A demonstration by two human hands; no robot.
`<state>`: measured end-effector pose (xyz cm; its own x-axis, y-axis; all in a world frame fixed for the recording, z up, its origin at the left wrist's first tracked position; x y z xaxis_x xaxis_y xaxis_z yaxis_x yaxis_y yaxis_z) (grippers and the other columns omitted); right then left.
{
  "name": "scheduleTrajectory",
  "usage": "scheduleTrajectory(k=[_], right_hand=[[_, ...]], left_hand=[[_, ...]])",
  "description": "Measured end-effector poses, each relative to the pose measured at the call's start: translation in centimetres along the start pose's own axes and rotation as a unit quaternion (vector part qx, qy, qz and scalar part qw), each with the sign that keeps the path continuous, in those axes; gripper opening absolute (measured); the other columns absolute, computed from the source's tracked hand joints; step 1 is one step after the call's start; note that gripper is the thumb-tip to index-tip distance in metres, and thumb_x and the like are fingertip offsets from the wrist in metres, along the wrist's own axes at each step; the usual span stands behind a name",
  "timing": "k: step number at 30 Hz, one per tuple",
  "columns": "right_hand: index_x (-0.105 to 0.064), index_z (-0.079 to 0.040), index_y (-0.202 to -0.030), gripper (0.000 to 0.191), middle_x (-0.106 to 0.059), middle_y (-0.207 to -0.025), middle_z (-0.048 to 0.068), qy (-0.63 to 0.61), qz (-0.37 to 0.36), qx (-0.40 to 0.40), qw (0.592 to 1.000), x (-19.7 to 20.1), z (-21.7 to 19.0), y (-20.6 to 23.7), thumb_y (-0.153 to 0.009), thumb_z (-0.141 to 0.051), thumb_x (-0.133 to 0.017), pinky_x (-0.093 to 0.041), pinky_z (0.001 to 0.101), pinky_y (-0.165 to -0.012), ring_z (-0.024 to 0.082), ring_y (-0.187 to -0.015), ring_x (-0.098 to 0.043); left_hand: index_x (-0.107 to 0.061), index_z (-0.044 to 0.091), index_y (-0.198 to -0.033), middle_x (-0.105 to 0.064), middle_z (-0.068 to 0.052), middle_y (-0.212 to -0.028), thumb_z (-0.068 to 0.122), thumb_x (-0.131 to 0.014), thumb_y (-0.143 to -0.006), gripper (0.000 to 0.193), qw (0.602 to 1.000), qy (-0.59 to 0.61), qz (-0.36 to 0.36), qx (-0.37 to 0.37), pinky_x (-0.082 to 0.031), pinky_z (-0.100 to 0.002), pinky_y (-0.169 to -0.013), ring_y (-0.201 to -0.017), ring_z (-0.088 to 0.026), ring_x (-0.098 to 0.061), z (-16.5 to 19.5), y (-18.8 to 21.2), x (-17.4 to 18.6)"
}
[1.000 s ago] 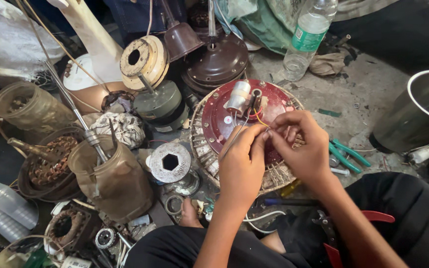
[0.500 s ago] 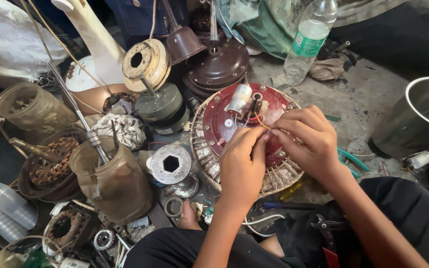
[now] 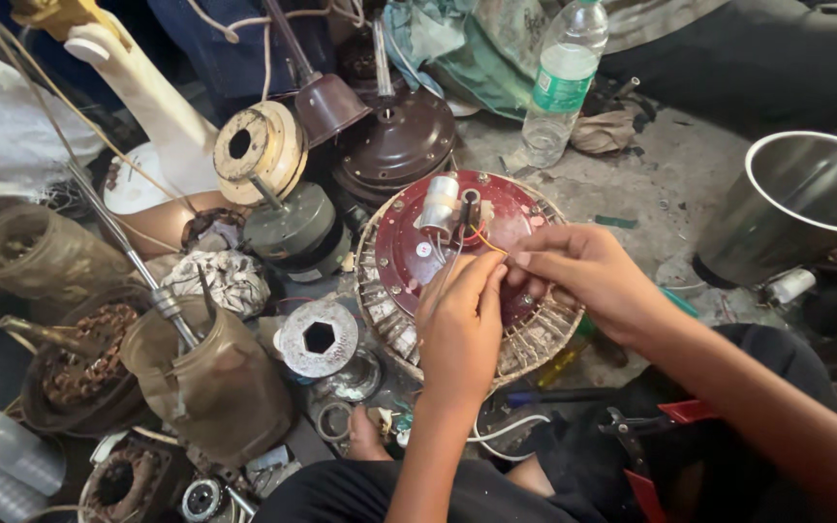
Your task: The person sits on the floor repairing a ceiling fan motor. They use a screwdriver to work on the red fan housing, connect and route the motor wires, use pliers to adjust wiring, and reposition the capacitor and wires on the fan body.
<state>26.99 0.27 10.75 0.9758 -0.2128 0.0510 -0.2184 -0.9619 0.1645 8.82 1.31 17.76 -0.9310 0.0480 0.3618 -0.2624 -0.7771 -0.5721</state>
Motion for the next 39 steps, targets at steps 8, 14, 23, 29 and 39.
scheduleTrajectory(k=[8,14,23,29,39], right_hand=[[-0.072,-0.005,-0.11,0.029,-0.073,-0.106,0.009,0.468,0.022,0.506,0.725,-4.0,-10.6,5.8,-0.081,-0.006,-0.075,-0.053,0.0398,-0.083,0.029,-0.095,-0.064],[-0.073,-0.004,-0.104,0.022,-0.072,-0.103,0.008,0.453,-0.006,0.545,0.706,-4.5,-10.9,6.0,-0.083,-0.009,-0.077,-0.053,0.0383,-0.083,0.027,-0.092,-0.067],[-0.075,0.004,-0.089,0.021,-0.068,-0.076,0.009,0.09,-0.008,-0.043,0.995,0.4,1.8,-3.1,-0.096,-0.014,-0.067,-0.037,0.0262,-0.049,0.01,-0.058,-0.052],[-0.076,0.006,-0.101,0.028,-0.073,-0.083,0.016,0.182,0.005,0.058,0.982,2.1,-1.5,-1.9,-0.1,-0.02,-0.064,-0.043,0.0282,-0.053,0.015,-0.061,-0.056],[-0.072,-0.001,-0.104,0.022,-0.069,-0.103,0.013,0.416,0.114,0.503,0.749,-4.0,-9.5,6.6,-0.083,-0.003,-0.079,-0.055,0.0375,-0.079,0.03,-0.092,-0.067]], left_hand=[[-0.07,0.004,-0.113,-0.071,-0.011,-0.1,0.006,-0.065,-0.095,0.019,1.0,0.019,-0.01,0.0,-0.051,-0.042,-0.083,-0.096,-0.033,-0.068,0.7,-0.2,0.8],[-0.07,0.003,-0.113,-0.07,-0.012,-0.103,0.004,-0.064,-0.094,0.02,0.999,0.032,-0.01,-0.002,-0.051,-0.042,-0.085,-0.098,-0.034,-0.068,0.6,-0.1,1.3],[-0.071,0.002,-0.108,-0.071,-0.01,-0.099,0.006,-0.066,-0.094,0.016,1.0,0.0,0.005,-0.013,-0.05,-0.042,-0.085,-0.096,-0.032,-0.068,0.3,-0.1,1.3],[-0.072,0.002,-0.107,-0.071,-0.011,-0.097,0.007,-0.066,-0.093,0.015,1.0,0.02,-0.007,0.002,-0.051,-0.041,-0.083,-0.093,-0.031,-0.068,0.2,-0.3,0.8],[-0.07,0.001,-0.111,-0.071,-0.012,-0.1,0.004,-0.065,-0.093,0.019,0.999,0.033,-0.008,0.008,-0.051,-0.041,-0.085,-0.096,-0.033,-0.068,0.3,-0.1,1.0]])
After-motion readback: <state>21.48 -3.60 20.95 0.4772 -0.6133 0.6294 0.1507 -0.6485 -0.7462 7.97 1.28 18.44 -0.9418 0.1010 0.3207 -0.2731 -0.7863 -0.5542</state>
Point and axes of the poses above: each hand's wrist, its own y-axis away from the middle knuckle, its own x-axis out of the back of the hand, z = x × y, the point moved 9 cm from there along -y, towards the middle knuckle
